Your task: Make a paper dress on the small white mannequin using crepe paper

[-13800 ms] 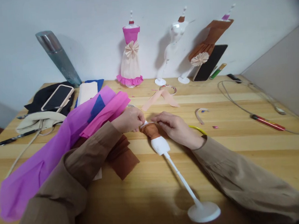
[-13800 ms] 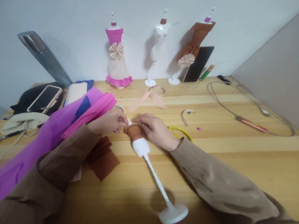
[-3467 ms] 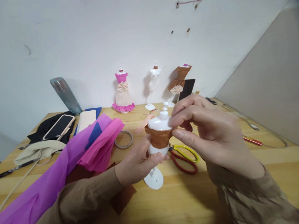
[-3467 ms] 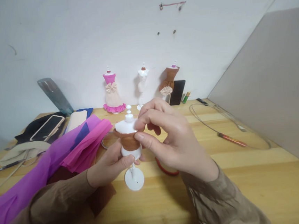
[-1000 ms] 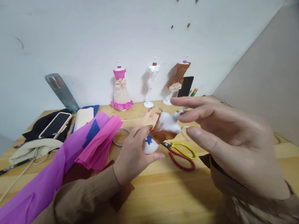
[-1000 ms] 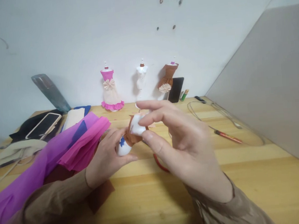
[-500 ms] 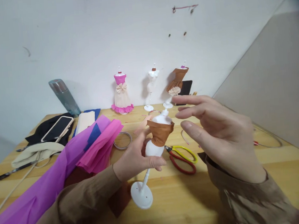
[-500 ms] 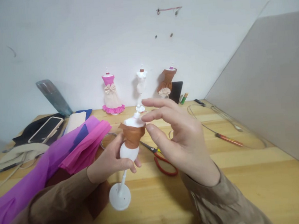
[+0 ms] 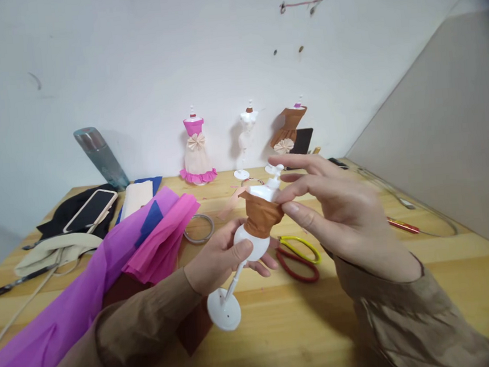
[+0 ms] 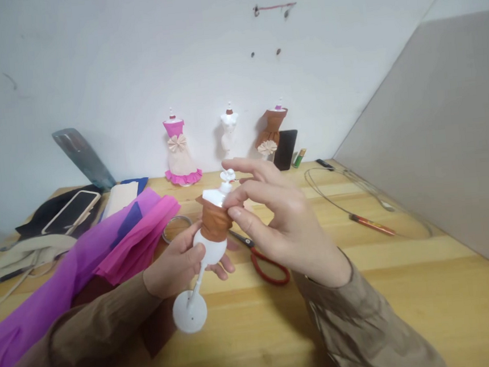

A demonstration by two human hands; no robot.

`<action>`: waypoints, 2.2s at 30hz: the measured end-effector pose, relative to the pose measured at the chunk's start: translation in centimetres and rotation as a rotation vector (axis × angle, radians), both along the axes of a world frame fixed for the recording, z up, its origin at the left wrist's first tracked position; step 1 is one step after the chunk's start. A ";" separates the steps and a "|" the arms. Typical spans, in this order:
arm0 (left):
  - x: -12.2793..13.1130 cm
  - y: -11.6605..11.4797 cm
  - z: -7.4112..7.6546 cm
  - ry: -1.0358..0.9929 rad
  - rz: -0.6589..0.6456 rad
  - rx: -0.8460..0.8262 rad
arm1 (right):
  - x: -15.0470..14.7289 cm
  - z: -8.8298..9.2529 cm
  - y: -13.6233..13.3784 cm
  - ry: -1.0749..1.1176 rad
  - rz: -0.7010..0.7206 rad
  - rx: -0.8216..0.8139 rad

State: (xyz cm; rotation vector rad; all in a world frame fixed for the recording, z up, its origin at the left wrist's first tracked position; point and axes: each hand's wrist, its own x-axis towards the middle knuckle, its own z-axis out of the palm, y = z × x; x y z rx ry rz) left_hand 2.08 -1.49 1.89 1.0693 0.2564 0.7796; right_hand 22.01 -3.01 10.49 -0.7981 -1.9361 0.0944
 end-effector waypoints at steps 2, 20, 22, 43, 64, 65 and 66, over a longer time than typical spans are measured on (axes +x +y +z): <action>0.0 0.0 0.0 -0.008 0.000 -0.003 | 0.0 0.1 0.0 0.007 0.022 -0.016; 0.1 0.1 -0.1 -0.086 -0.064 -0.134 | 0.1 -0.2 0.9 -0.112 -0.049 0.092; 0.1 0.1 0.0 -0.098 -0.089 -0.143 | -0.1 -0.2 1.0 -0.121 -0.089 0.137; 0.5 -0.3 -0.4 -0.062 0.018 -0.029 | 0.5 -0.4 1.0 -0.057 0.004 0.022; 0.8 -0.6 -0.7 -0.040 0.020 -0.024 | 0.7 -0.4 0.7 0.332 0.263 -0.640; 0.8 -0.6 -0.6 -0.065 -0.009 -0.055 | 0.7 -0.3 0.7 0.302 0.270 -0.613; 0.8 -0.5 -0.6 -0.086 -0.039 -0.085 | 0.7 -0.3 0.8 0.281 0.277 -0.590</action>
